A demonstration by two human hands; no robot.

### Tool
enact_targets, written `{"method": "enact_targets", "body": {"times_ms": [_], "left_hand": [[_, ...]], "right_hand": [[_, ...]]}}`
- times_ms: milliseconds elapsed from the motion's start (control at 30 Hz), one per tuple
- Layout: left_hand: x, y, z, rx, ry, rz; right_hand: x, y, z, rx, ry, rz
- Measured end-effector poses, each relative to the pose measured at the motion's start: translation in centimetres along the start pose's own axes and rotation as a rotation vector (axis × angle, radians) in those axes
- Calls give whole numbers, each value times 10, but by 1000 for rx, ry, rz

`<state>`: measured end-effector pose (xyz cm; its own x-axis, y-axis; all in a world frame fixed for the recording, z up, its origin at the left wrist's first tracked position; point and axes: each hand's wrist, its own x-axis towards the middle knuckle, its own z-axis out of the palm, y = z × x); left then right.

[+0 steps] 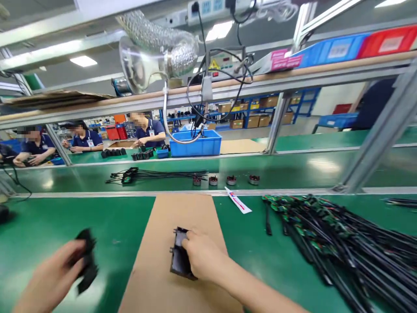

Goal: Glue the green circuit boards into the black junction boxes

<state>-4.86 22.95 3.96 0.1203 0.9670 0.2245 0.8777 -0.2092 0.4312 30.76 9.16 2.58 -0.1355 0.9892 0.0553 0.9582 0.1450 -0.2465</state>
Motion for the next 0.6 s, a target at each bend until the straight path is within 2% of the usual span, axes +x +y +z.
{"method": "enact_targets", "body": {"times_ms": [33,67,133,167,200,267,333,400,500,600], "left_hand": [[9,38,12,60,-174,268],[19,78,29,68,-271,397],[42,151,72,80,-403,534],[51,180,95,92,-455,579],[59,203,117,101,-515,617],[65,231,151,101,-633,682],[62,240,168,78,-726,712],[53,239,169,37,-771,703],[35,226,148,-23,-739,597],[-1,192,108,-2,-563,295]], "right_hand": [[-5,9,12,25,-3,17],[-9,14,23,52,-5,24],[-18,19,40,123,5,43],[-23,20,46,179,25,46],[-27,21,50,252,60,40],[-33,23,58,413,155,16],[-36,25,64,531,232,3],[-37,25,69,572,246,18],[-35,23,72,597,244,64],[-30,22,71,606,230,79]]}}
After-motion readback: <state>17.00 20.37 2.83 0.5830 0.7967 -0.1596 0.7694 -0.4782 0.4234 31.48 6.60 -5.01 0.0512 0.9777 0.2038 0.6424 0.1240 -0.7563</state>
